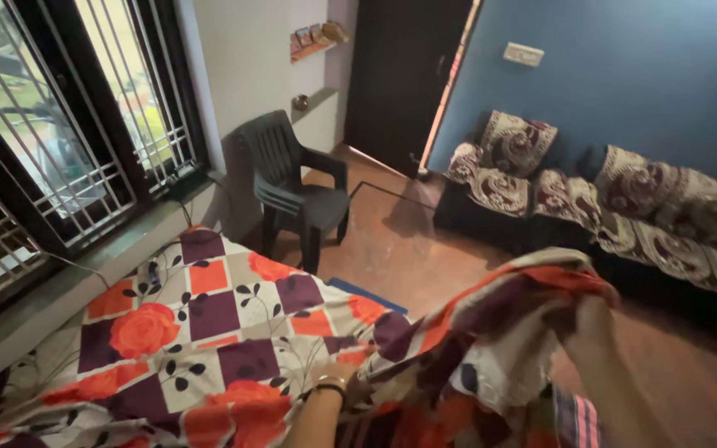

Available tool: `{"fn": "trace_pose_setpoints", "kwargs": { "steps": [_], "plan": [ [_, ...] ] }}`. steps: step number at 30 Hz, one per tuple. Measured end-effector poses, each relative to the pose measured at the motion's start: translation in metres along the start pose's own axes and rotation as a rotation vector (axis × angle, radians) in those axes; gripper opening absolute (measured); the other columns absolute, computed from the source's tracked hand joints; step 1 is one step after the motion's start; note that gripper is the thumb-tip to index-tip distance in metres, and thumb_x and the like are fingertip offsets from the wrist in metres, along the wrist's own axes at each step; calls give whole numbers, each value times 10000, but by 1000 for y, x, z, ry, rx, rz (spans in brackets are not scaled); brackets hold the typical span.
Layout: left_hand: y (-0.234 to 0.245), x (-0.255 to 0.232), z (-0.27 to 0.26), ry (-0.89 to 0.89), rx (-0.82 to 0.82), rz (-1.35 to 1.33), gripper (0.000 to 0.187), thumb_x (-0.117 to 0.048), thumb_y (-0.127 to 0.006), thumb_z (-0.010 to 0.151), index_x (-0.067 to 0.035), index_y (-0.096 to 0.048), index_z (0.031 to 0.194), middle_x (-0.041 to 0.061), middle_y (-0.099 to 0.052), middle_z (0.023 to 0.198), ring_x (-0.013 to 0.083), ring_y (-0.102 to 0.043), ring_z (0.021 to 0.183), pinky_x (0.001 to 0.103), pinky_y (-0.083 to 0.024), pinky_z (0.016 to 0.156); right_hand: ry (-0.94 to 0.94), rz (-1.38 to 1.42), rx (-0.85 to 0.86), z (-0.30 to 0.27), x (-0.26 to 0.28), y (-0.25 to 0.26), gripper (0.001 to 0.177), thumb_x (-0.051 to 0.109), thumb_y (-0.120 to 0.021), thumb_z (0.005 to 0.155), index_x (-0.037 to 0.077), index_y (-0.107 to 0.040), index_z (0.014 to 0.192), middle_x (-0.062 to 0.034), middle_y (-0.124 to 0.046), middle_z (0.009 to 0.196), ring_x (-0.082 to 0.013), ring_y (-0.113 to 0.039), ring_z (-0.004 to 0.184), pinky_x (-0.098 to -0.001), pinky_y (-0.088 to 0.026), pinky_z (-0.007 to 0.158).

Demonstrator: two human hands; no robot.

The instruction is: The person folds a floral-patterned bedsheet and a pillow on a bed, then places them on a nearby cot. The person also folds a striped towel and places it on the cot. Finally, the person spreads the floral bedsheet over the bed again.

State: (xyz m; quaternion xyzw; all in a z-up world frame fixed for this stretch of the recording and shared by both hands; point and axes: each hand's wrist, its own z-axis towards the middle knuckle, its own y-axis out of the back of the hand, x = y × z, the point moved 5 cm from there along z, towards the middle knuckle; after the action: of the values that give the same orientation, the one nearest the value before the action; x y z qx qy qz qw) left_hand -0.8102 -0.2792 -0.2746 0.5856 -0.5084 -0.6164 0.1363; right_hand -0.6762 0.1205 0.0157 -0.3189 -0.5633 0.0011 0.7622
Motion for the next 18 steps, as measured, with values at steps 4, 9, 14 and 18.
{"fn": "trace_pose_setpoints", "kwargs": {
  "steps": [4,9,14,18],
  "plan": [
    [50,54,7,488,-223,79,477,-533,-616,935,-222,-702,1286,137,-696,1315,355,-679,1244,491,-570,1003,45,52,69,43,34,33,371,133,-477,875,99,-653,1199,-72,-713,1131,-242,-708,1008,-379,-574,948],
    [111,92,46,804,-379,-15,447,-486,-531,979,-254,-726,1307,147,-709,1346,375,-694,1278,519,-602,1008,57,170,88,93,31,94,291,136,-527,966,76,-620,1235,-97,-695,1154,-245,-688,1020,-342,-577,860],
    [191,72,143,519,-660,-221,423,-337,-564,948,-179,-649,1332,176,-690,1291,380,-666,1206,483,-551,984,77,-106,-44,122,6,126,361,133,-500,972,44,-633,1295,-156,-696,1113,-306,-640,813,-414,-558,656],
    [260,-9,232,70,-785,-356,439,-218,-589,924,-119,-586,1352,199,-675,1247,384,-644,1148,453,-509,965,30,-293,-90,147,-5,117,426,58,-496,890,30,-625,1295,-162,-668,1154,-307,-622,918,-408,-531,753]
  ]
}}
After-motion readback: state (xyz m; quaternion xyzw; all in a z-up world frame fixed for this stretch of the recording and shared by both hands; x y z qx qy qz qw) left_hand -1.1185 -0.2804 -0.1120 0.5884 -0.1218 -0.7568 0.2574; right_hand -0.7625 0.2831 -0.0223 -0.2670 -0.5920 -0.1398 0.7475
